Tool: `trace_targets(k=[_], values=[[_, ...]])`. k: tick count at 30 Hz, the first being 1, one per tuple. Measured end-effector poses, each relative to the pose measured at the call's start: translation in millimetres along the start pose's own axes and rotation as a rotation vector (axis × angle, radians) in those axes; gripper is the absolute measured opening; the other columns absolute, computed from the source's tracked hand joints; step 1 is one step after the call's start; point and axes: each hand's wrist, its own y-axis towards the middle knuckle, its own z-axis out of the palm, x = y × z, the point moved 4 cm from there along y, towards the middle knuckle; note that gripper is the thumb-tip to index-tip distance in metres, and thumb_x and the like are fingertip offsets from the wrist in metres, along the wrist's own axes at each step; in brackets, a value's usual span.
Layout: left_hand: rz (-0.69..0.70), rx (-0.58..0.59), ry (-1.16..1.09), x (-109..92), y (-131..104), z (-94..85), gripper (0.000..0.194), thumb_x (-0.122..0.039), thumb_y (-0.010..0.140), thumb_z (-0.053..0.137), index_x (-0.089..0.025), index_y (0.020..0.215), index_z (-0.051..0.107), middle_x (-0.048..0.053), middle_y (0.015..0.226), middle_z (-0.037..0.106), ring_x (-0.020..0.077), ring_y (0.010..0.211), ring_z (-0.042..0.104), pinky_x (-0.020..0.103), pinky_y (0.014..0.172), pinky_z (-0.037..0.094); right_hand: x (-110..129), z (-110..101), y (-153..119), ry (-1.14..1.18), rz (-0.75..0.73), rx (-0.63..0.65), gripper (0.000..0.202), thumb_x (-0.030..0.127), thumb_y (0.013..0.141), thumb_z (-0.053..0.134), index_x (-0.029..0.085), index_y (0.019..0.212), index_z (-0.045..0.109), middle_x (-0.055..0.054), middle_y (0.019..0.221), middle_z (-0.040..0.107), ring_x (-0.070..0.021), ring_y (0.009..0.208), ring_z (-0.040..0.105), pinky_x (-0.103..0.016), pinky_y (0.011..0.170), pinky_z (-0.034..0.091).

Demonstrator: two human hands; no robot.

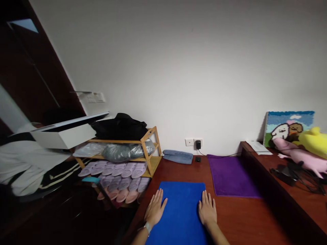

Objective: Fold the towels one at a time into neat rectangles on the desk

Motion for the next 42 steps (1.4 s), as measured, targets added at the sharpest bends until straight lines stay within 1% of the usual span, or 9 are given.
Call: trace_targets(k=[9, 18, 21, 24, 27, 30, 33, 39, 42], values=[[0.008, -0.007, -0.016, 4.1, 0.4, 2.4, 0.075, -0.063, 0.102, 0.019, -0.017, 0.161, 0.023, 0.007, 0.168, 0.025, 0.0239, 0.155, 0.025, 0.047, 0.127, 0.027, 8.9, -6.4, 44.3, 0.048, -0.072, -0.03, 0.072, 0.051, 0.101, 0.011, 0.013, 0.162, 0.016, -0.001, 0.17, 0.014, -0.0213, 0.158, 0.008, -0.043, 0.128, 0.006], [0.08, -0.025, 0.083, -2.4, -1.8, -16.5, 0.068, -0.058, 0.103, 0.023, -0.024, 0.162, 0.016, 0.005, 0.167, 0.03, 0.0247, 0.154, 0.029, 0.049, 0.126, 0.03, 7.5, -3.4, 41.7, 0.088, -0.089, -0.069, 0.071, 0.047, 0.101, 0.013, 0.011, 0.162, 0.017, -0.004, 0.17, 0.015, -0.0212, 0.158, 0.009, -0.043, 0.128, 0.004], [0.274, -0.028, 0.072, -37.1, 5.0, -30.4, 0.068, -0.056, 0.104, 0.025, -0.027, 0.163, 0.009, 0.002, 0.17, 0.022, 0.024, 0.156, 0.024, 0.048, 0.128, 0.026, 9.6, -7.9, 40.6, 0.096, -0.095, -0.056, 0.071, 0.047, 0.101, 0.013, 0.012, 0.162, 0.017, -0.003, 0.17, 0.015, -0.021, 0.158, 0.008, -0.043, 0.128, 0.004], [0.414, 0.024, -0.008, -101.7, 19.4, -30.9, 0.067, -0.054, 0.105, 0.022, -0.025, 0.163, 0.005, 0.003, 0.17, 0.022, 0.0225, 0.156, 0.024, 0.046, 0.128, 0.026, 9.6, -10.7, 39.4, 0.079, -0.087, -0.049, 0.07, 0.045, 0.101, 0.011, 0.011, 0.162, 0.015, -0.003, 0.17, 0.013, -0.0213, 0.158, 0.008, -0.043, 0.128, 0.004], [0.469, 0.06, -0.094, -166.5, 37.8, -15.1, 0.066, -0.053, 0.106, 0.018, -0.022, 0.163, 0.009, 0.005, 0.17, 0.023, 0.0214, 0.156, 0.023, 0.044, 0.128, 0.026, 9.3, -10.1, 38.9, 0.049, -0.111, -0.032, 0.068, 0.042, 0.101, 0.014, 0.01, 0.161, 0.017, -0.004, 0.17, 0.013, -0.0222, 0.158, 0.007, -0.043, 0.128, 0.004], [0.502, 0.084, -0.149, -192.3, 53.0, 6.8, 0.064, -0.051, 0.106, 0.016, -0.023, 0.163, 0.012, 0.005, 0.17, 0.024, 0.0203, 0.156, 0.023, 0.044, 0.128, 0.025, 9.1, -6.4, 40.6, 0.034, -0.137, -0.023, 0.067, 0.039, 0.1, 0.015, 0.012, 0.161, 0.019, -0.002, 0.17, 0.012, -0.0224, 0.158, 0.008, -0.044, 0.128, 0.005], [0.449, 0.113, -0.128, -165.3, 64.5, 18.7, 0.064, -0.052, 0.106, 0.015, -0.023, 0.163, 0.012, 0.006, 0.169, 0.027, 0.0215, 0.156, 0.024, 0.047, 0.128, 0.025, 8.0, -4.5, 43.2, 0.063, -0.107, -0.04, 0.069, 0.043, 0.1, 0.014, 0.012, 0.162, 0.019, -0.002, 0.169, 0.014, -0.0219, 0.158, 0.009, -0.044, 0.128, 0.006], [0.13, 0.127, -0.025, -42.5, 75.6, 0.5, 0.074, -0.062, 0.103, 0.015, -0.017, 0.161, 0.025, 0.008, 0.168, 0.028, 0.0221, 0.156, 0.024, 0.045, 0.128, 0.022, 8.3, -9.2, 42.4, 0.091, -0.09, -0.044, 0.069, 0.046, 0.102, 0.012, 0.012, 0.162, 0.014, -0.001, 0.17, 0.012, -0.0201, 0.158, 0.007, -0.042, 0.129, 0.004], [0.056, 0.107, -0.025, -1.8, 73.6, -4.0, 0.077, -0.062, 0.103, 0.015, -0.013, 0.161, 0.023, 0.011, 0.168, 0.027, 0.0247, 0.156, 0.023, 0.047, 0.127, 0.023, 7.3, -9.1, 42.0, 0.088, -0.082, -0.04, 0.069, 0.046, 0.102, 0.011, 0.013, 0.162, 0.013, 0.0, 0.17, 0.012, -0.0196, 0.158, 0.006, -0.041, 0.129, 0.003]])
